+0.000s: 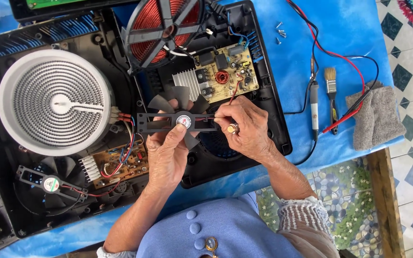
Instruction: The person works on the internal components of an electronic device, manipulating wires and circuit boards. They use a screwdriver to tighten screws on a heatsink and later use a soldering iron on a fan component.
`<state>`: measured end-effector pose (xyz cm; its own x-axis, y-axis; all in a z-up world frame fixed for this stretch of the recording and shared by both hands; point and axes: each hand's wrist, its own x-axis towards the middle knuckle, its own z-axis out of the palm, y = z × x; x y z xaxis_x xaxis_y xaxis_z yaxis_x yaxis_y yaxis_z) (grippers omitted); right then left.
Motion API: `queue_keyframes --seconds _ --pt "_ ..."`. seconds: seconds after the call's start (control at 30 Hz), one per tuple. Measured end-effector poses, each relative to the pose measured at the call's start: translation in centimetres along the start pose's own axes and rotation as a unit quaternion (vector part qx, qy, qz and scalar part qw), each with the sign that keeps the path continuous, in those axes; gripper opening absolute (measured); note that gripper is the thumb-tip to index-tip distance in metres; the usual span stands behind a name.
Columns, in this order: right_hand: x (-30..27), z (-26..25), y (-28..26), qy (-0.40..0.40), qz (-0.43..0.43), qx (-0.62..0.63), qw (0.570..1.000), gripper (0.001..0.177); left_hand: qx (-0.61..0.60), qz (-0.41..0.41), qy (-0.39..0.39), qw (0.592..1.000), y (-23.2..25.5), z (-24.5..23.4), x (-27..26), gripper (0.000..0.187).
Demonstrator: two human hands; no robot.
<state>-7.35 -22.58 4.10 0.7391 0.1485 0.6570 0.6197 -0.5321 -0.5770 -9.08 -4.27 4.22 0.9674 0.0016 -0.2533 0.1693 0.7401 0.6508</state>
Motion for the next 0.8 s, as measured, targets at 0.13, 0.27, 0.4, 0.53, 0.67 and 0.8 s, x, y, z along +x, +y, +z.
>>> queue_keyframes --seconds 0.13,0.27,0.4,0.53,0.67,0.8 --pt "0.9 -0.1 -0.9 -0.004 0.011 0.03 0.999 0.002 -0.004 -0.001 0.009 1.0 0.3 -0.2 0.0 0.046" --pt "1.4 -0.1 -1.2 -0.008 0.022 0.056 0.998 0.005 0.034 0.021 0.01 0.999 -0.8 -1.1 -0.1 0.048" --pt "1.3 0.2 -1.5 -0.009 0.042 0.054 0.998 0.014 0.071 0.052 0.006 0.996 -1.8 -1.3 -0.6 0.052" --pt "0.9 0.3 -1.2 -0.008 0.058 0.048 0.997 0.012 0.117 0.061 0.0 0.991 -2.5 -1.2 -1.1 0.053" --pt "0.8 0.4 -1.1 -0.004 0.059 0.033 0.998 0.012 0.161 0.074 -0.005 0.984 -2.5 -0.9 -1.4 0.057" --pt "0.9 0.1 -1.1 -0.01 0.088 0.064 0.994 0.015 0.159 0.067 0.004 0.985 -2.4 -1.0 -1.5 0.057"
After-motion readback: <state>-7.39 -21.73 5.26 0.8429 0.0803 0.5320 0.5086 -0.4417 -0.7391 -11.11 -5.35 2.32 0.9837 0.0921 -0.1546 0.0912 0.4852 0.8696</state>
